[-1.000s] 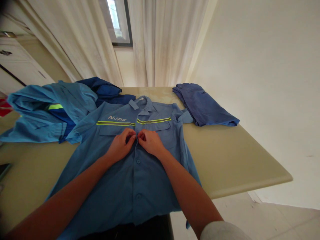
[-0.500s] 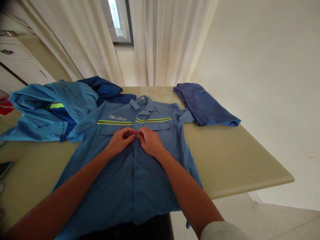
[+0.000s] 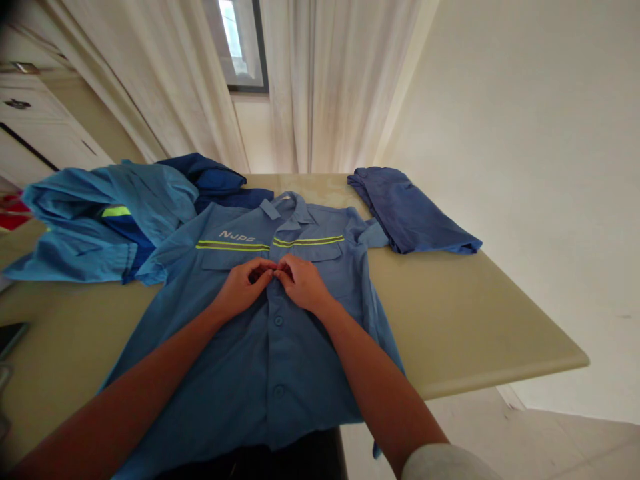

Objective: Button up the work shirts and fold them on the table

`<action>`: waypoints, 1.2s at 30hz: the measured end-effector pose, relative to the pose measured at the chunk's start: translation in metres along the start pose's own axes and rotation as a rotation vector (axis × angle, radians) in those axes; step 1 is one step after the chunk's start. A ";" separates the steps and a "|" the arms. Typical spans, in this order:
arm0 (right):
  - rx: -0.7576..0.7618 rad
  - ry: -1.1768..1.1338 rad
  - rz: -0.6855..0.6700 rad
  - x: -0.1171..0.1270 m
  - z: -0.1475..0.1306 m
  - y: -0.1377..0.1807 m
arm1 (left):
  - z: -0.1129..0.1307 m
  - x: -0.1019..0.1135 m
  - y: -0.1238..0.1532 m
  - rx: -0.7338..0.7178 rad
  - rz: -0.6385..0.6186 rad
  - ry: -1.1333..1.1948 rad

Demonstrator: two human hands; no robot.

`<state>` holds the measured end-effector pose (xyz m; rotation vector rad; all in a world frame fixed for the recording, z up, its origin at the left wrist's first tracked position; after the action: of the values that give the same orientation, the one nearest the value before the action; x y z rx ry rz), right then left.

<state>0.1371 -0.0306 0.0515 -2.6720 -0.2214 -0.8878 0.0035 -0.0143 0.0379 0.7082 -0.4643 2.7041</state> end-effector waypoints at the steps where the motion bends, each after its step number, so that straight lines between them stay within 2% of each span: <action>1: -0.015 -0.019 0.009 0.000 0.003 -0.001 | 0.002 0.000 0.000 -0.014 0.000 -0.022; 8: -0.079 -0.106 0.009 -0.004 0.018 -0.001 | 0.011 -0.002 0.001 -0.139 -0.010 -0.151; 21: -0.034 -0.063 -0.004 -0.006 0.011 -0.001 | 0.010 -0.003 0.004 -0.144 -0.006 -0.305; 29: -0.054 -0.080 -0.036 -0.008 0.012 0.000 | 0.010 -0.002 0.003 -0.123 -0.004 -0.295; 36: -0.023 -0.024 -0.005 -0.005 0.009 -0.001 | 0.008 -0.003 0.002 -0.115 -0.022 -0.266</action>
<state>0.1380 -0.0268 0.0416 -2.7053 -0.2255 -0.8655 0.0085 -0.0199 0.0420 1.0385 -0.6641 2.5480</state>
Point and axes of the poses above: each hand's wrist, its own y-axis away from the middle knuckle, its own x-axis out of the back of the hand, z = x × y, the point moved 9 cm from there along -y, towards the middle knuckle, and after that the axes turned 2 degrees about -x, right-handed, at the moved point
